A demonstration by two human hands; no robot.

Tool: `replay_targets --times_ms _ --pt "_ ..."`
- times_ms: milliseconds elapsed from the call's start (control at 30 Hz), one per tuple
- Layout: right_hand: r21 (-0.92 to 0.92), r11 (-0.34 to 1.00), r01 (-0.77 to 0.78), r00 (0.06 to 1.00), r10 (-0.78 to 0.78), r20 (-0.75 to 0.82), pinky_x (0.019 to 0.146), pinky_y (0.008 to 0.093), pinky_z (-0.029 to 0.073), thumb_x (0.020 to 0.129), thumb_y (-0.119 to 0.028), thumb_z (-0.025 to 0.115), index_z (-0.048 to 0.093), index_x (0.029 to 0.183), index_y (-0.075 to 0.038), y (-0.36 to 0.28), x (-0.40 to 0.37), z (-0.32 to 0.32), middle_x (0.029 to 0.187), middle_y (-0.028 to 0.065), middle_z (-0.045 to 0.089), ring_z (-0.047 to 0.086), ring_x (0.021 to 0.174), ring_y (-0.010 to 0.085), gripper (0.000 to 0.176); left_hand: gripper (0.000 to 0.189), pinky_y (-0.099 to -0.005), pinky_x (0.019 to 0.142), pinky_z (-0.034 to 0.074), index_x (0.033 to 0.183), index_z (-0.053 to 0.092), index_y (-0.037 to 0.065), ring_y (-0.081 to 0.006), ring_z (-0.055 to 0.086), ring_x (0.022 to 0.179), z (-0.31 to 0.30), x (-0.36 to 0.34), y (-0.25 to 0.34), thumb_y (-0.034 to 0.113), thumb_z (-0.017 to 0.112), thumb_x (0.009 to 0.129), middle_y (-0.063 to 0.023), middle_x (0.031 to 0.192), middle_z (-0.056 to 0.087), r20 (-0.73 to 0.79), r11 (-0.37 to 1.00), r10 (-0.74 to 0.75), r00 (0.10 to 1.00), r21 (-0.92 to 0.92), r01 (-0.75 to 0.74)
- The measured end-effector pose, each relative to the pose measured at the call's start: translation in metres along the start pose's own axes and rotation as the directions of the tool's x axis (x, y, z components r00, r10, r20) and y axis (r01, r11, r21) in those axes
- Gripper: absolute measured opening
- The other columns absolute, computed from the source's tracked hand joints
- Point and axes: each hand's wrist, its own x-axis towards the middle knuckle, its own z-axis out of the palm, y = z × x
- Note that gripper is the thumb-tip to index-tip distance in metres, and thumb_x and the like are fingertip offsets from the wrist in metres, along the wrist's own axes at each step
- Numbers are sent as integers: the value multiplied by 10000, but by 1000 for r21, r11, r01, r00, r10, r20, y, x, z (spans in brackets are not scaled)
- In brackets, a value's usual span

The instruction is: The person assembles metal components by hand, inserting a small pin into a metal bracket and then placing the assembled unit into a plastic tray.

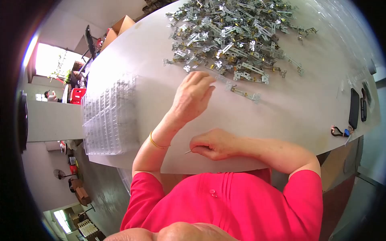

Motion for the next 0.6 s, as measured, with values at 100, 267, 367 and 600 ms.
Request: replay_targets --times_ms 100,267,367,600 --pt "29 1000 12 1000 -12 9 722 400 530 963 -135 626 650 1020 -61 -1 0 0 919 119 696 681 823 319 97 263 -415 931 478 1089 663 18 -293 591 1100 20 11 11 64 675 830 -118 1135 645 127 991 89 988 86 -100" --pt "89 996 27 1000 -26 -7 718 417 514 957 -145 614 639 985 -69 -2 0 0 898 119 680 661 822 323 85 212 -370 841 445 1000 636 18 -264 571 990 43 25 31 65 615 794 -96 1051 618 262 968 190 946 109 -225" --pt "96 995 30 1000 -30 -2 709 413 509 952 -136 613 634 965 -63 -1 0 1 894 114 678 656 811 319 77 165 -364 793 430 931 629 35 -257 550 902 54 25 30 56 618 767 -85 934 585 312 934 226 923 201 -297" --pt "62 990 125 992 -123 -32 723 387 524 939 -86 633 638 949 -55 7 -2 7 890 95 681 673 826 292 34 84 -393 795 428 841 613 66 -265 556 854 43 5 29 51 628 759 -66 834 566 201 971 200 959 93 -222"
